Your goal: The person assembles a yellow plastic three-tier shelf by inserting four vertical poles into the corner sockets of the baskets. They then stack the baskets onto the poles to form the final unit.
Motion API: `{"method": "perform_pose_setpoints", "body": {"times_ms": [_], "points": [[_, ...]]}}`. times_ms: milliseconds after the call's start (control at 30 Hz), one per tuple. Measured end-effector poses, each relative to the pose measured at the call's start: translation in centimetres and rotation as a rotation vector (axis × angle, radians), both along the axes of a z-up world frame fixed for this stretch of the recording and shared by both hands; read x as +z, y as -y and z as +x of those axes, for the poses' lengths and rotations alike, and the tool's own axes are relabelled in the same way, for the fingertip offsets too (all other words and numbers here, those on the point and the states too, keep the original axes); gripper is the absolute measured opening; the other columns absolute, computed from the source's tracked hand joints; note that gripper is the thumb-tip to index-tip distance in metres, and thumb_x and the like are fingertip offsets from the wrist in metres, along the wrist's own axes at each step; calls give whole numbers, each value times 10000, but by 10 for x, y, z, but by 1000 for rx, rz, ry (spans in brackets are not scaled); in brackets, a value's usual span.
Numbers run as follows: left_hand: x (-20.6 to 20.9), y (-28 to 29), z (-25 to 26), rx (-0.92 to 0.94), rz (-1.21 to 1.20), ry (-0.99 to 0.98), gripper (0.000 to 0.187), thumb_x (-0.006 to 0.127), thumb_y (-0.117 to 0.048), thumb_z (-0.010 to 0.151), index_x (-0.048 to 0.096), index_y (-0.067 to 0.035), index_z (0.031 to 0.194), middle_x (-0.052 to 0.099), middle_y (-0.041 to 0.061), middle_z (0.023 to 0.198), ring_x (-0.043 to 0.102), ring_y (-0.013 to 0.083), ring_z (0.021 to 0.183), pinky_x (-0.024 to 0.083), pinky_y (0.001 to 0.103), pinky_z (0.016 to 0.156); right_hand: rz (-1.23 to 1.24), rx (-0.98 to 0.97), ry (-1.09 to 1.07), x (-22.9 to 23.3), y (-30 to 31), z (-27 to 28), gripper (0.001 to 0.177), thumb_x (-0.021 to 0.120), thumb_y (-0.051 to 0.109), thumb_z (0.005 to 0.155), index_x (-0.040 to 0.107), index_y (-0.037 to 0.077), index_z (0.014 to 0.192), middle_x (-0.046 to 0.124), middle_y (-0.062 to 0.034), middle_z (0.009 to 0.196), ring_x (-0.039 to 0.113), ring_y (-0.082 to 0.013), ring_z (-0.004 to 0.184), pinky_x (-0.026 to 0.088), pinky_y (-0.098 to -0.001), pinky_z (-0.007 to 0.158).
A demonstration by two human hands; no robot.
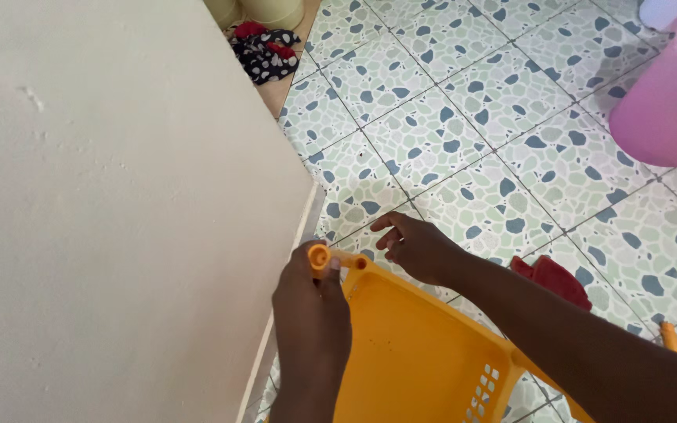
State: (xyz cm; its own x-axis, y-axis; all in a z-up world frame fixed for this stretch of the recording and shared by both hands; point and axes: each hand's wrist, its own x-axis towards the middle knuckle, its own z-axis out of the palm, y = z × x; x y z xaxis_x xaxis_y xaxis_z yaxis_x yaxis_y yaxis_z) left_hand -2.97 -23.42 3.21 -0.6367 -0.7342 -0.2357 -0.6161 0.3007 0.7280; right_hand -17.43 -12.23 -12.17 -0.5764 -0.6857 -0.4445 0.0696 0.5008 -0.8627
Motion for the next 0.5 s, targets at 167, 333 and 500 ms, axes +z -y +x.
{"method": "perform_pose_setpoints", "body": {"times_ms": [167,333,500], "points": [[-2,1,-3,36,93,-15,324,544,-198,951,620,-80,1244,734,135,1047,734,302,929,548,399,828,17,-39,22,-6,7,-4,426,509,-6,878,601,76,1285,666,-77,957,702,-152,928,588,-300,833],[-8,-4,-3,-39,40,0,309,582,-215,968,619,-55,1230,716,162,1078,703,340,983,535,431,834,18,-45,29,-15,5,-8,413,513,1,886,592,72,1285,669,-65,955,700,-171,919,588,-312,839],[-25,-3,-8,-86,-107,-65,299,626,-183,944,630,-23,1197,713,183,1115,690,377,1024,528,455,846,30,-56,-10,-13,5,-6,379,513,17,905,610,74,1268,672,-75,944,709,-150,925,598,-309,841]]}}
